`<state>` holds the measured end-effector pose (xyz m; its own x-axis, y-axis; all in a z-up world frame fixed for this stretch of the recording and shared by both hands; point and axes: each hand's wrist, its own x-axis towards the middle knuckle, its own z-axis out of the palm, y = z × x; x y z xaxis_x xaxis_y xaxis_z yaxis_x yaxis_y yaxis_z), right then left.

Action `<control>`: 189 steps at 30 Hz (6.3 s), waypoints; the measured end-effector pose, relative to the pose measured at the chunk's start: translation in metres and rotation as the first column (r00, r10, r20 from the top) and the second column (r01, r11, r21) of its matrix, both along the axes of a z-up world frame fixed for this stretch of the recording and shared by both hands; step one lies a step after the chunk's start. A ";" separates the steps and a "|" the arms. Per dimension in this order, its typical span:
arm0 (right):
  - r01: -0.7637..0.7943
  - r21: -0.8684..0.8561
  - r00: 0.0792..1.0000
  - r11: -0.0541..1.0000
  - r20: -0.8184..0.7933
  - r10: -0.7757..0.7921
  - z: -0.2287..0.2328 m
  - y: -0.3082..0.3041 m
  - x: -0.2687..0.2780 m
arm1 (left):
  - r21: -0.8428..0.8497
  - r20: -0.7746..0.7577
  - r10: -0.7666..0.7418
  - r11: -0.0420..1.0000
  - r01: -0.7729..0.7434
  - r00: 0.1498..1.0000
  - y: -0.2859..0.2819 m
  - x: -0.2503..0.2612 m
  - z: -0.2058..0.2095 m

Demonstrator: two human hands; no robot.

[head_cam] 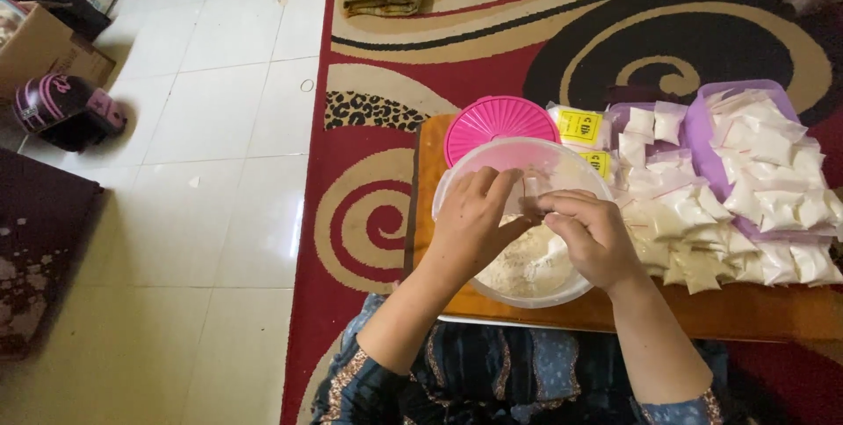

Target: Scooping white food powder from a large bowl into small individual plastic bags using a spoon.

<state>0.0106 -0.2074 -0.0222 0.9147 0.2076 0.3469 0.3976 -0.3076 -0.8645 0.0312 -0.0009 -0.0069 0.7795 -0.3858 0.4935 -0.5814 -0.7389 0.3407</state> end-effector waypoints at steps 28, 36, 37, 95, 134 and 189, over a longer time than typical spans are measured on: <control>-0.122 -0.140 0.992 0.983 -0.047 0.116 0.020 0.010 -0.002 | -0.099 0.026 0.081 0.992 -0.078 0.996 -0.001 -0.016 0.011; -0.159 -0.192 0.987 0.968 -0.050 0.152 0.016 0.013 -0.001 | -0.071 -0.060 -0.036 0.997 0.032 0.998 0.004 -0.011 -0.002; -0.159 -0.192 0.987 0.968 -0.051 0.152 0.017 0.014 -0.001 | -0.071 -0.061 -0.036 0.997 0.032 0.997 0.005 -0.010 -0.004; -0.043 -0.796 0.974 0.604 -0.167 -0.151 0.012 0.024 0.012 | -0.527 -0.129 0.042 0.844 -0.104 0.991 0.003 -0.006 -0.004; 0.382 -0.652 0.921 0.655 0.330 -0.208 0.027 0.021 -0.001 | -0.496 -0.118 -0.011 0.867 -0.049 0.993 0.009 -0.011 0.028; 0.518 -0.343 0.762 0.784 0.602 -0.240 0.058 -0.049 -0.070 | -0.346 -0.174 0.003 0.936 -0.064 0.985 0.007 -0.008 0.024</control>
<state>-0.0595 -0.2564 0.0356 0.6694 0.1419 0.7292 0.4800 -0.8318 -0.2788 0.0232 0.0059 0.0172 0.8721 -0.1855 0.4528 -0.4703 -0.5735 0.6708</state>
